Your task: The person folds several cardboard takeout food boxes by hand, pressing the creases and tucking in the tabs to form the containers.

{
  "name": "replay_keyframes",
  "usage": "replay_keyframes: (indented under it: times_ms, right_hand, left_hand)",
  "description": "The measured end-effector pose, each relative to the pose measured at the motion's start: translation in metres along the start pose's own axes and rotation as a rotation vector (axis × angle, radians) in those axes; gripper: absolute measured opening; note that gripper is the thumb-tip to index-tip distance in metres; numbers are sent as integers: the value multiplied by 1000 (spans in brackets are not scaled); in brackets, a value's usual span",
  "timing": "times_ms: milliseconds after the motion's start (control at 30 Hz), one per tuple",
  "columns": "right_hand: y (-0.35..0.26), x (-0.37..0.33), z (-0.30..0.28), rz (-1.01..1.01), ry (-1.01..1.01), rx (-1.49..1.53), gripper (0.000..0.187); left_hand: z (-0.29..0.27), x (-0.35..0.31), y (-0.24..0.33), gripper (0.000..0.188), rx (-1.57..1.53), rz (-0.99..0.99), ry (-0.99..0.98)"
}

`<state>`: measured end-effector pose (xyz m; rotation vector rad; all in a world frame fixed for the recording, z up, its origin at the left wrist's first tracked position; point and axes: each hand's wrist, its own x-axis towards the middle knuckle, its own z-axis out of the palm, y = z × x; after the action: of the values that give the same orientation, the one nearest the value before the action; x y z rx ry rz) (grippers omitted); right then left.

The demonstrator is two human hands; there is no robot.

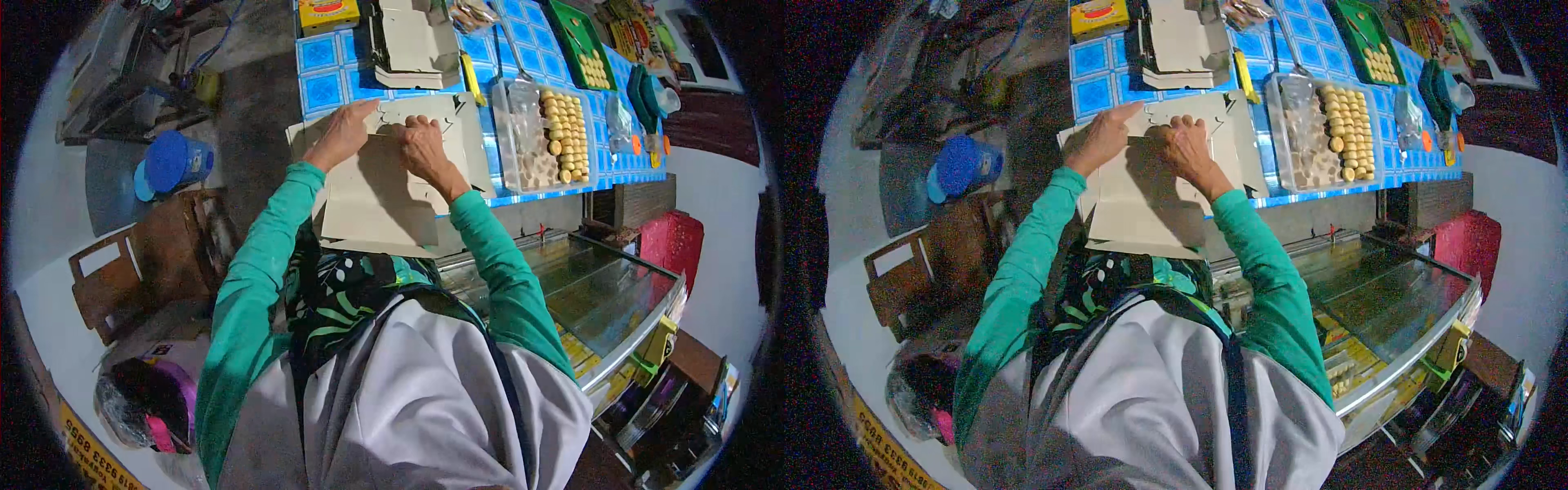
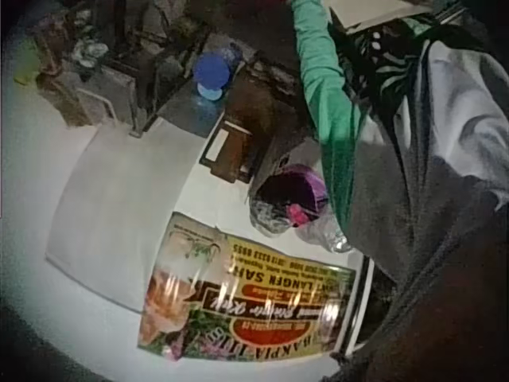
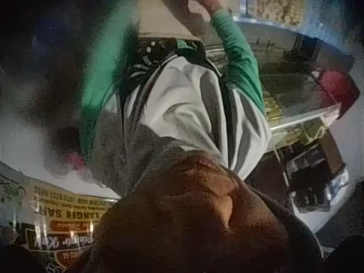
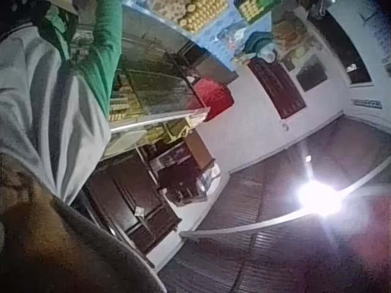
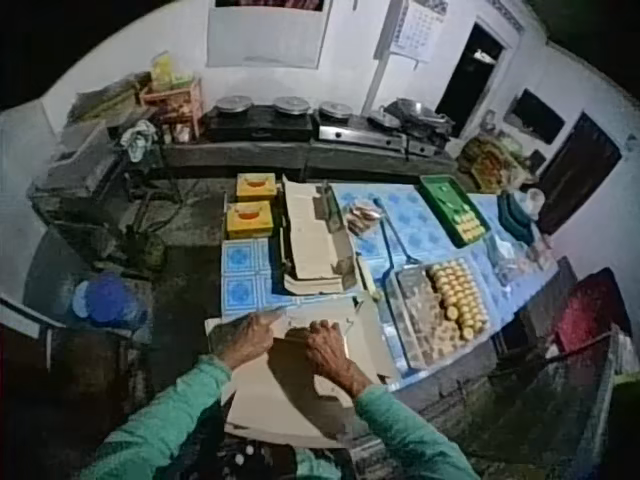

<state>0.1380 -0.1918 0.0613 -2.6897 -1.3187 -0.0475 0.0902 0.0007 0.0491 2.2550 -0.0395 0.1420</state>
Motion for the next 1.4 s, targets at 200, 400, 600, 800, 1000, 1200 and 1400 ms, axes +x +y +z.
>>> replay_keyframes:
  times_ms: [200,400,600,800,1000,1200,1400]
  right_hand:
    - [-41,-32,-29,-220,-204,101,18]
    - [-50,-81,-37,-168,-171,93,23]
    - [15,-42,-16,122,-75,392,33]
    - [73,11,19,271,-166,856,25]
    - [82,16,28,277,-144,1045,17]
    - [17,-10,-31,35,-117,425,26]
    - [-56,-76,-72,-36,-202,471,43]
  left_hand:
    - [11,-47,-3,33,135,296,-261]
    - [6,-103,42,39,189,379,-189]
    - [-17,-84,65,40,218,415,197]
    - [19,-101,41,46,482,320,-374]
    - [27,-112,40,46,669,255,-489]
    - [23,-128,40,47,608,173,-619]
    - [4,-138,20,41,145,-307,-825]
